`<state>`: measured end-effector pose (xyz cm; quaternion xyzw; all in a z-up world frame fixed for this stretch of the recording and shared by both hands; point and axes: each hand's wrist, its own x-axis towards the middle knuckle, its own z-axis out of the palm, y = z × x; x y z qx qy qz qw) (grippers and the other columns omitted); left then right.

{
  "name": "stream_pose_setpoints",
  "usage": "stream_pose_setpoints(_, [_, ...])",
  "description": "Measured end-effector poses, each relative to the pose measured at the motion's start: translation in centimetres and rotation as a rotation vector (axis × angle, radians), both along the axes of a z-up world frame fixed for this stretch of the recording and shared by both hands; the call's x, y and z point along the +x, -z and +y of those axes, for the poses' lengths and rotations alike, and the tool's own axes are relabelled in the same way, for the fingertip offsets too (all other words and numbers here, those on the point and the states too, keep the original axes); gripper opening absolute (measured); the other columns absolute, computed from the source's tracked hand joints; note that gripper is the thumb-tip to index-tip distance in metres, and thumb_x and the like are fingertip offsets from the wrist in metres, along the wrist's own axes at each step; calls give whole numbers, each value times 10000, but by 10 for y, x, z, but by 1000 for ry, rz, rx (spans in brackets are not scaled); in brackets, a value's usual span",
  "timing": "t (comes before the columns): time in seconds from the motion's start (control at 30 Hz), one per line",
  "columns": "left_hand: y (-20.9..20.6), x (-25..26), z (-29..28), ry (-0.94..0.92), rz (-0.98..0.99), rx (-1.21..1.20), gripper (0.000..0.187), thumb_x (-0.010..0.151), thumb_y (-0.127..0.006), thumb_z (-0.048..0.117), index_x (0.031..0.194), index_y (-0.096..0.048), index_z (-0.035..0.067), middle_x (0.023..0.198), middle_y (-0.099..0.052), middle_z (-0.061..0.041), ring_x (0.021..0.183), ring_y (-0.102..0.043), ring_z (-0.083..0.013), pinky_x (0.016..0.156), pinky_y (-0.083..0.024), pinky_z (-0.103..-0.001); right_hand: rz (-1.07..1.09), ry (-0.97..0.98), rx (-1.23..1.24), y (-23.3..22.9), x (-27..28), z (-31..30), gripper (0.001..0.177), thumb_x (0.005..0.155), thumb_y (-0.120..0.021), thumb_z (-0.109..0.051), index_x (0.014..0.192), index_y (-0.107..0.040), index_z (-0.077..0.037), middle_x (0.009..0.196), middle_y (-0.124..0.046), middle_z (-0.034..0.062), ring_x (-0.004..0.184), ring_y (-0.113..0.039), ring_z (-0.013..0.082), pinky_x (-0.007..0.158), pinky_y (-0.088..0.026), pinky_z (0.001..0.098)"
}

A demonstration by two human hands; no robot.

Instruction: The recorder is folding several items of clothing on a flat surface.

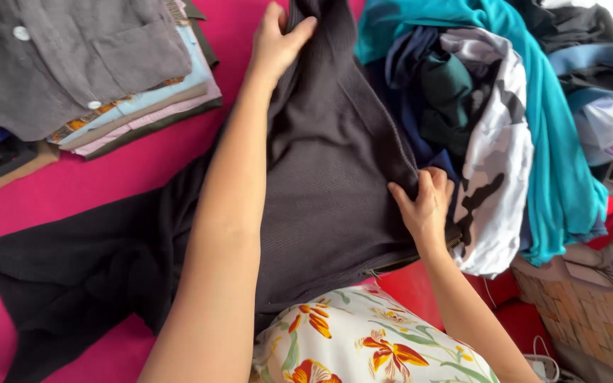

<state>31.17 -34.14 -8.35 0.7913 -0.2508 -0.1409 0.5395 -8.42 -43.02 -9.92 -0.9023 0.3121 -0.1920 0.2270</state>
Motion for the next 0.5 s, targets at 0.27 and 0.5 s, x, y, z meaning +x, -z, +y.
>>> stream_pose_setpoints(0.27, [39,87,-19,138,158,-387,332,972,-652,284,1174,-694,22,1099,-763,-141,992,-724,-264,884,-595,-399,-139,307,394,-18,-3,-8,274,1053,-672,-281,1092,-673,-10,754,-617,146,613,-529,279,632,-450,402])
stream_pose_setpoints(0.5, [4,58,-24,56,157,85,396,932,-608,297,1295,-658,147,1237,-665,-97,1161,-615,-261,942,-466,-369,71,182,170,-14,-10,-13,288,1004,-728,-249,954,-629,17,686,-605,193,547,-555,272,566,-470,379])
